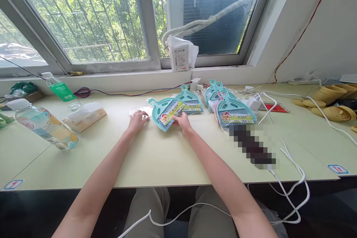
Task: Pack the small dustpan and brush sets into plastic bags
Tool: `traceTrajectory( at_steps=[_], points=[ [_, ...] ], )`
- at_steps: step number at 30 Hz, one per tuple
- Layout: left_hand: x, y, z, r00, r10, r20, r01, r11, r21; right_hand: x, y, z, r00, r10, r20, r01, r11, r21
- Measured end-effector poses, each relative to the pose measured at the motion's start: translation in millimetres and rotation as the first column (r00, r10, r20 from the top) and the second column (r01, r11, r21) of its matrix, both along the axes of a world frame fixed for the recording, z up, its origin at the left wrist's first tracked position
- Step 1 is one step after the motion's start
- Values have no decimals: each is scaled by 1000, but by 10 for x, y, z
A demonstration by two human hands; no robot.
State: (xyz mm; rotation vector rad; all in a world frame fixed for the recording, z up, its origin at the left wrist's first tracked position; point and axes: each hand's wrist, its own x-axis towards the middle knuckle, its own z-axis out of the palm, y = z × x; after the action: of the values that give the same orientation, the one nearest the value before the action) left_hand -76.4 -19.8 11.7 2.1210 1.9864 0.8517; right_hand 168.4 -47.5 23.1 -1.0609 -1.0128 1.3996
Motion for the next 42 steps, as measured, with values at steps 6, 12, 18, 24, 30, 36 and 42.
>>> traceTrajectory(
  at_steps=[6, 12, 18, 24, 30, 36, 42],
  points=[
    [-76, 8, 70, 991, 134, -16, -134, 991, 7, -9, 4, -1, 999, 42, 2, -42, 998, -50],
    [-152, -7, 138, 942, 310, 127, -323, 941, 104, -11, 35, -52, 991, 134, 17, -132, 989, -73],
    [-225, -43, 208, 900, 391, 192, -423, 889, 177, -13, 23, -25, 987, 160, 29, -158, 986, -56],
    [-232, -52, 206, 874, 444, 197, -480, 851, 212, 17, -12, 47, 959, 282, 26, -282, 959, -11],
    [-151, -56, 198, 903, 346, 254, -399, 895, 199, -39, -40, 36, 982, 186, 35, -185, 982, -33],
    [-16, -18, 126, 975, 143, 167, -195, 916, 351, -34, -8, 6, 999, -11, -51, 7, 996, -88],
    [157, -39, 126, 945, -232, 231, 124, 906, 404, -105, -23, -47, 987, 157, -20, -158, 987, -27]
  ],
)
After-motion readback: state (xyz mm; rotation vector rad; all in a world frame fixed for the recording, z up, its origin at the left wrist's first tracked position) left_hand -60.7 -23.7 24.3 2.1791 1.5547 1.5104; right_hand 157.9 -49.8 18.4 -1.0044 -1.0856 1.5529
